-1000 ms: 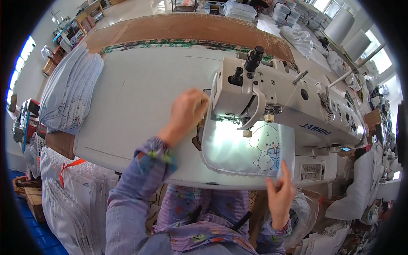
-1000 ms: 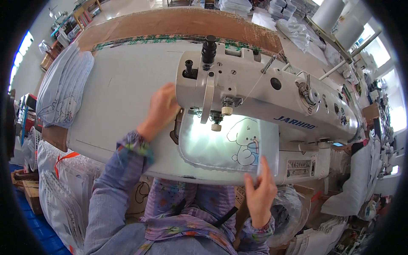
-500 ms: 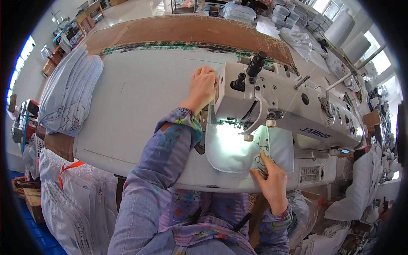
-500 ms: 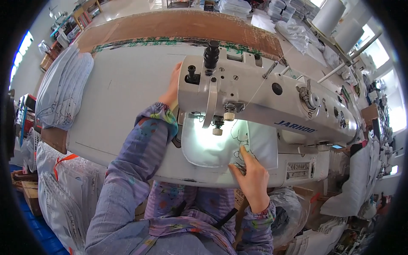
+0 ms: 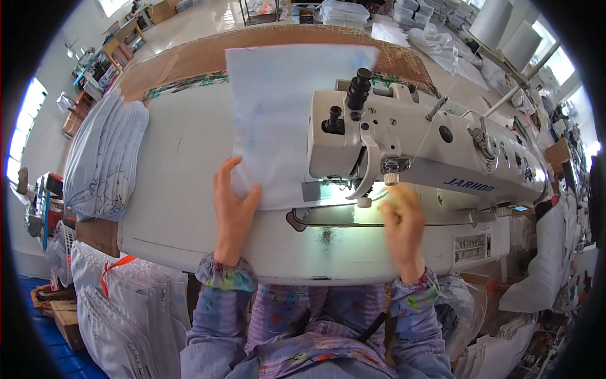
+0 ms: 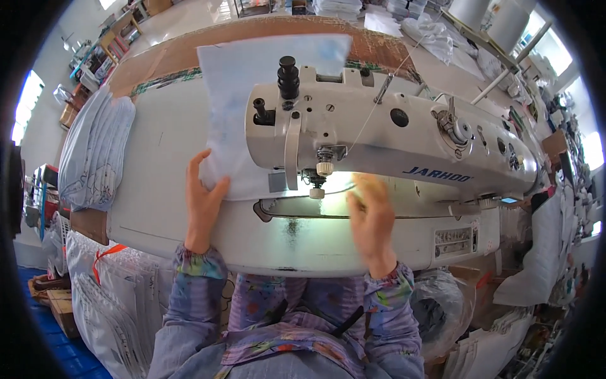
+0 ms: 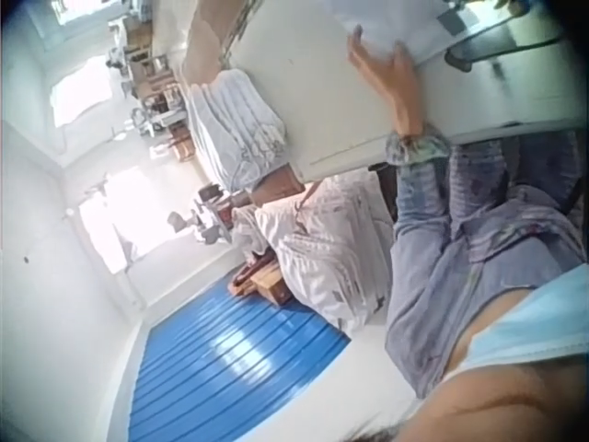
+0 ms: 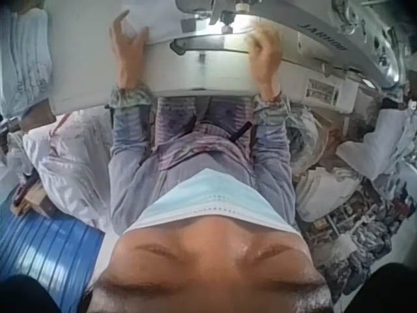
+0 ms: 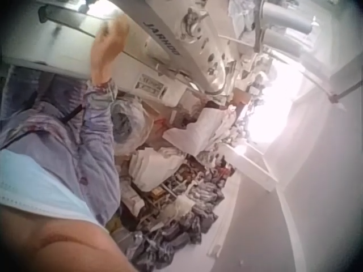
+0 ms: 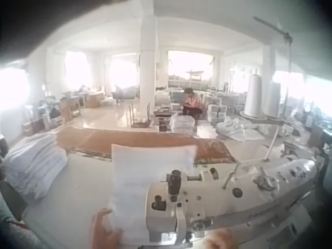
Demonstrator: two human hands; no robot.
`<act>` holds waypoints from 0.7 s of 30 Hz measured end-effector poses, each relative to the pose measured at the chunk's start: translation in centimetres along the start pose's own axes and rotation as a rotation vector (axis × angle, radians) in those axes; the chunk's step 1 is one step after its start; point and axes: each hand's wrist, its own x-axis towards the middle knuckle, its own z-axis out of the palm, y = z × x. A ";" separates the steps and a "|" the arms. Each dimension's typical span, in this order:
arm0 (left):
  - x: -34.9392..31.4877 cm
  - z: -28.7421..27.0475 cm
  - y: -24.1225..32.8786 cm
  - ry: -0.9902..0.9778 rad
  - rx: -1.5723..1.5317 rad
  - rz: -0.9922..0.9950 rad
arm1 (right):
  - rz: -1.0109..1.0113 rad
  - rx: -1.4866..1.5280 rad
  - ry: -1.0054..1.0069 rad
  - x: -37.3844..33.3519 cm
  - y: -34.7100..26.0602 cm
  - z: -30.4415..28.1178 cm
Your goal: Use an industrial sewing machine to stitch the edges of white fabric bags or pillowcases featuring a printed cartoon character.
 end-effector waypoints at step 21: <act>3.5 2.1 -1.9 -0.139 0.090 0.063 | -0.222 -0.232 -0.113 -0.7 -1.1 2.0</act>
